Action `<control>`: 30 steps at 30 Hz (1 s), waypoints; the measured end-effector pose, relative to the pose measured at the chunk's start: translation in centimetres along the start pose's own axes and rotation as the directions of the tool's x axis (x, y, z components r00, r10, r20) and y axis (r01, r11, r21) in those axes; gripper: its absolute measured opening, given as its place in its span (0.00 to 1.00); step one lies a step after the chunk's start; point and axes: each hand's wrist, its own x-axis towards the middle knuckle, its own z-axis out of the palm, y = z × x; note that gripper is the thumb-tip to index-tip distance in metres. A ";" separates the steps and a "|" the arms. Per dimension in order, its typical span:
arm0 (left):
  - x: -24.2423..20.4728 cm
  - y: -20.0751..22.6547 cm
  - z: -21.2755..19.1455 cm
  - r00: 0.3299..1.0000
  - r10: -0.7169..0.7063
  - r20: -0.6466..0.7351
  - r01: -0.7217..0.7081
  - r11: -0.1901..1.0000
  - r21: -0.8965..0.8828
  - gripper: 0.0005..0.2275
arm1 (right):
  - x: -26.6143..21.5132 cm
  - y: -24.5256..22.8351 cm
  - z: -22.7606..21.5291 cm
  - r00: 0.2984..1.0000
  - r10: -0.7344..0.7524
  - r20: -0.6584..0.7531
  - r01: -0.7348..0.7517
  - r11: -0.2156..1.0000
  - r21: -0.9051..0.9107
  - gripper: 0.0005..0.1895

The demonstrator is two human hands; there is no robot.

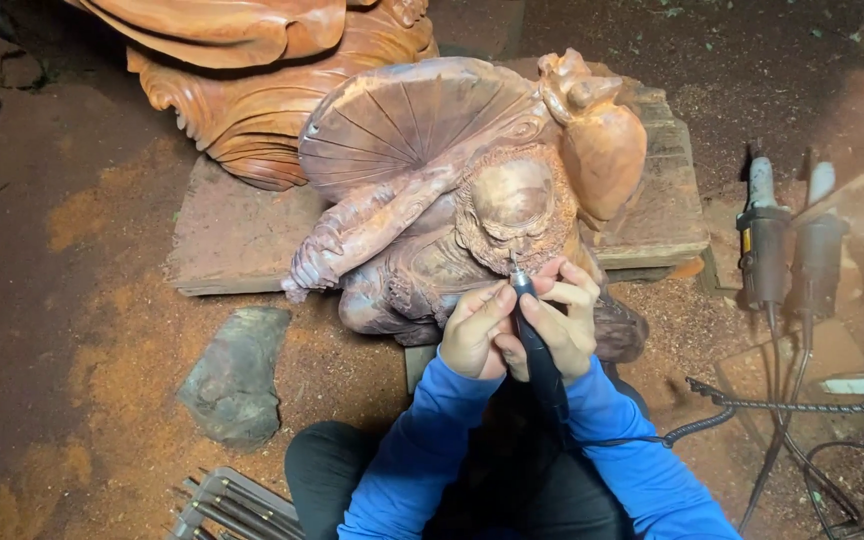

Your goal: Using a rotary carving tool to add fine details and texture to a wooden statue.

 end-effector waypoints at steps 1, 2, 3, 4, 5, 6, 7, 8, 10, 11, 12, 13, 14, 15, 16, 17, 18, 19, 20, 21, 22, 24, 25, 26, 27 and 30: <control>0.5 -0.3 -0.7 1.000 -0.005 0.008 0.005 1.000 -0.001 0.11 | 0.3 0.0 0.2 1.000 -0.006 -0.003 0.006 1.000 -0.002 0.25; 0.2 0.0 -0.3 1.000 -0.008 0.010 0.009 1.000 -0.001 0.11 | 0.1 0.0 0.2 1.000 -0.006 -0.004 0.006 1.000 -0.006 0.25; -0.1 0.1 0.0 1.000 -0.005 -0.001 0.005 1.000 0.015 0.11 | 0.0 -0.1 0.2 1.000 0.006 -0.009 -0.006 1.000 -0.009 0.24; -0.4 0.3 0.4 1.000 -0.001 -0.012 0.001 1.000 0.032 0.11 | -0.1 -0.1 0.2 1.000 0.017 -0.015 -0.018 1.000 -0.012 0.24; -0.1 0.3 0.3 1.000 -0.001 -0.011 0.001 0.999 0.034 0.11 | -0.2 -0.2 0.1 1.000 0.017 -0.017 -0.017 1.000 -0.012 0.24; 0.1 0.2 0.3 1.000 -0.012 -0.010 0.012 0.999 0.033 0.10 | -0.4 -0.2 -0.1 0.999 0.033 -0.010 -0.033 0.999 -0.012 0.25; 0.3 0.1 0.2 1.000 -0.024 -0.009 0.025 0.999 0.033 0.10 | -0.6 -0.3 -0.3 0.999 0.050 -0.003 -0.050 0.999 -0.012 0.25; 0.4 0.2 0.4 1.000 -0.026 -0.008 0.026 0.999 0.035 0.10 | -0.4 -0.2 -0.3 0.999 0.050 -0.006 -0.050 0.999 -0.013 0.25; 0.5 0.3 0.7 0.999 -0.023 -0.022 0.024 0.998 0.051 0.10 | -0.1 0.0 -0.5 1.000 0.028 -0.006 -0.029 1.000 -0.010 0.26; 0.6 -0.1 0.3 1.000 -0.024 -0.020 0.025 0.998 0.054 0.10 | 0.1 0.1 -0.6 1.000 0.027 -0.010 -0.027 1.000 -0.011 0.26; 0.6 -0.5 -0.2 0.999 -0.021 -0.031 0.022 0.999 0.047 0.09 | 0.3 0.1 -0.7 0.999 0.038 -0.018 -0.038 0.999 -0.009 0.26; 0.6 -0.8 -0.6 0.999 -0.017 -0.043 0.019 0.999 0.040 0.09 | 0.5 0.2 -0.8 0.999 0.048 -0.025 -0.048 0.999 -0.006 0.26; 0.7 -0.6 -0.1 0.999 -0.017 -0.040 0.018 0.999 0.043 0.09 | 0.7 0.2 -1.0 0.999 0.045 -0.028 -0.046 0.999 -0.006 0.26; 0.8 -0.4 0.4 0.999 -0.017 -0.033 0.019 0.998 0.052 0.09 | 0.9 0.3 -1.3 0.999 0.038 -0.002 -0.038 0.999 -0.009 0.26; 0.9 -0.2 0.9 0.999 -0.018 -0.026 0.020 0.998 0.061 0.09 | 1.0 0.4 -1.5 0.999 0.030 0.024 -0.030 0.999 -0.011 0.25; 0.8 0.0 1.0 1.000 -0.015 -0.021 0.016 0.998 0.063 0.09 | 1.2 0.3 -1.3 0.999 0.024 0.021 -0.024 1.000 -0.009 0.25; 0.7 0.1 1.2 0.998 -0.032 -0.058 0.036 0.997 0.072 0.09 | 1.3 0.3 -1.2 0.999 0.042 0.018 -0.043 0.999 0.016 0.24; 0.6 0.3 1.3 0.994 -0.050 -0.094 0.058 0.995 0.083 0.08 | 1.5 0.3 -1.0 0.998 0.060 0.013 -0.061 0.997 0.039 0.24; 0.5 0.3 1.5 0.995 -0.047 -0.087 0.055 0.995 0.087 0.08 | 1.6 0.2 -1.0 0.998 0.054 0.008 -0.055 0.998 0.040 0.24; 0.5 0.3 1.6 0.995 -0.041 -0.096 0.050 0.994 0.099 0.09 | 1.8 0.1 -1.0 0.998 0.069 0.012 -0.069 0.997 0.031 0.24; 0.5 0.4 1.8 0.994 -0.034 -0.105 0.046 0.993 0.111 0.09 | 1.9 0.0 -1.0 0.996 0.083 0.016 -0.084 0.996 0.022 0.24; 0.5 0.3 1.8 0.994 -0.032 -0.109 0.043 0.994 0.102 0.09 | 2.2 -0.2 -0.9 0.997 0.079 0.012 -0.079 0.997 0.019 0.23; 0.5 0.3 1.8 0.992 -0.032 -0.120 0.043 0.995 0.092 0.09 | 2.3 -0.2 -0.9 0.997 0.081 0.012 -0.081 0.997 0.015 0.23; 0.5 0.3 1.8 0.993 -0.029 -0.115 0.040 0.995 0.093 0.09 | 2.5 -0.2 -0.9 0.997 0.076 0.010 -0.076 0.997 0.015 0.23; 0.5 0.4 1.9 0.993 -0.034 -0.114 0.044 0.995 0.094 0.09 | 2.6 -0.3 -0.9 0.997 0.080 0.012 -0.080 0.997 0.008 0.23; 0.6 -0.1 1.4 0.992 -0.043 -0.123 0.056 0.993 0.103 0.09 | 2.8 -0.4 -1.0 0.996 0.087 0.004 -0.087 0.996 0.008 0.24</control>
